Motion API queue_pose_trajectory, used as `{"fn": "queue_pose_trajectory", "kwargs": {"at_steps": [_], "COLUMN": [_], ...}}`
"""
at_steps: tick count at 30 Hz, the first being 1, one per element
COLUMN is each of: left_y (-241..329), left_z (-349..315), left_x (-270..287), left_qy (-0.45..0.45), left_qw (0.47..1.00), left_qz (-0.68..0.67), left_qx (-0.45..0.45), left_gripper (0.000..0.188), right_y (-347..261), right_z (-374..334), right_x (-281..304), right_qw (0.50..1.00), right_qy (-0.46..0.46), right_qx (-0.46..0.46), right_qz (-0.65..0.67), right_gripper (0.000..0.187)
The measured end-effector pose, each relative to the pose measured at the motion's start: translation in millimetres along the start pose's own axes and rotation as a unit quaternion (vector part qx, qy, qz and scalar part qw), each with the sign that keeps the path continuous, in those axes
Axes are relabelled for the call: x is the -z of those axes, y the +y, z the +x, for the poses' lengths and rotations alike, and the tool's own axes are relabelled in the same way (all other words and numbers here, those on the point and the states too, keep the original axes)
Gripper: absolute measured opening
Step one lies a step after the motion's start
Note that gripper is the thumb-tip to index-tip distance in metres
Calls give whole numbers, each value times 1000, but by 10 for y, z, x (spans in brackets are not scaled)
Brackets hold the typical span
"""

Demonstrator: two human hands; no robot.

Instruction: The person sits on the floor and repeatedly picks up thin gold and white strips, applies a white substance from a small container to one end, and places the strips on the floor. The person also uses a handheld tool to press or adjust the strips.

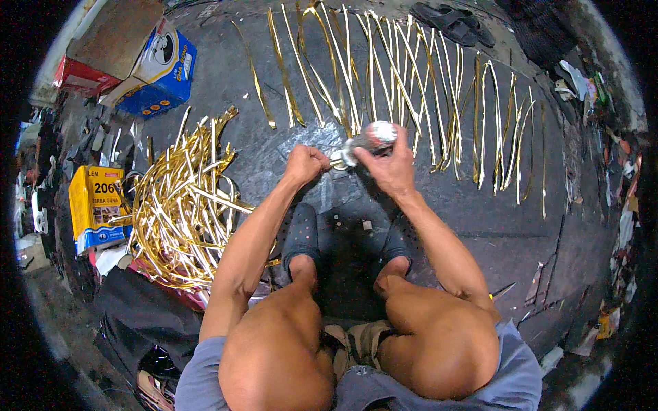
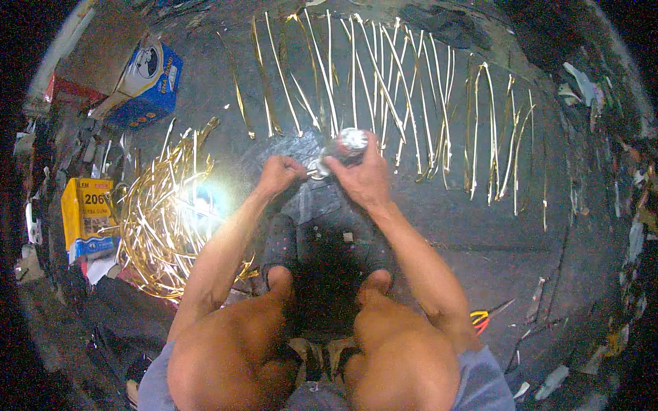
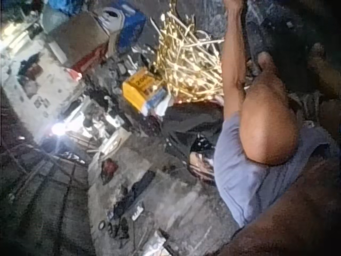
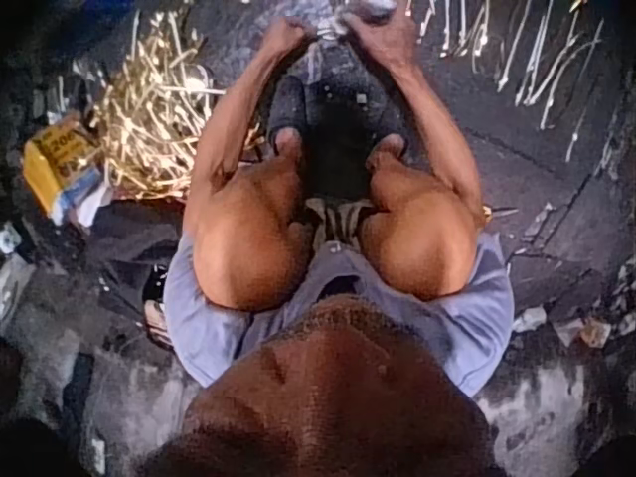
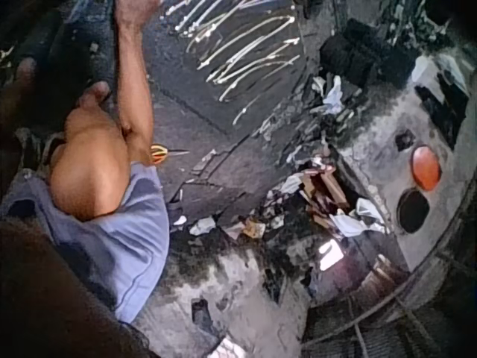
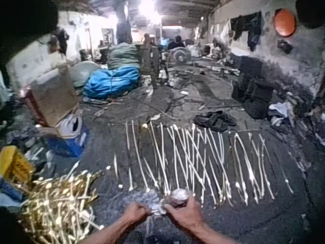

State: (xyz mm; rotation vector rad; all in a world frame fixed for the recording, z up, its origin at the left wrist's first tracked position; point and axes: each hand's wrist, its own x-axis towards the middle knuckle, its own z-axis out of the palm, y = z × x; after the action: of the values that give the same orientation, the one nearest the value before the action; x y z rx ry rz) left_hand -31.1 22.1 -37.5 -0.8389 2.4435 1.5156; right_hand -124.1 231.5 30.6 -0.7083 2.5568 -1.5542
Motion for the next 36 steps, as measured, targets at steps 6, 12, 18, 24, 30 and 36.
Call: {"fn": "queue_pose_trajectory", "kwargs": {"at_steps": [6,12,18,24,30,36], "left_y": [139,484,392,543,427,538], "left_z": [-46,-479,-331,-294,-304,-370], "left_x": [1,-78,-146,-158,-63,-41], "left_qy": [28,17,56,57,54,73], "left_qw": [998,962,960,955,959,950], "left_qz": [35,-115,-46,-38,-32,-14], "left_qx": [-45,-247,-269,-288,-276,-305], "left_gripper": [23,70,59,53,56,47], "right_y": [18,2,661,1095,256,-654], "right_z": [-168,-201,-55,105,253,637], "right_x": [-360,-259,-403,-593,-216,1469], "right_qw": [991,987,979,971,904,843], "right_qy": [-89,-143,-108,-80,9,18], "right_qx": [67,48,-171,-223,-313,-105], "right_qz": [-76,-56,9,28,290,527], "right_gripper": [68,68,46,21,27,25]}}
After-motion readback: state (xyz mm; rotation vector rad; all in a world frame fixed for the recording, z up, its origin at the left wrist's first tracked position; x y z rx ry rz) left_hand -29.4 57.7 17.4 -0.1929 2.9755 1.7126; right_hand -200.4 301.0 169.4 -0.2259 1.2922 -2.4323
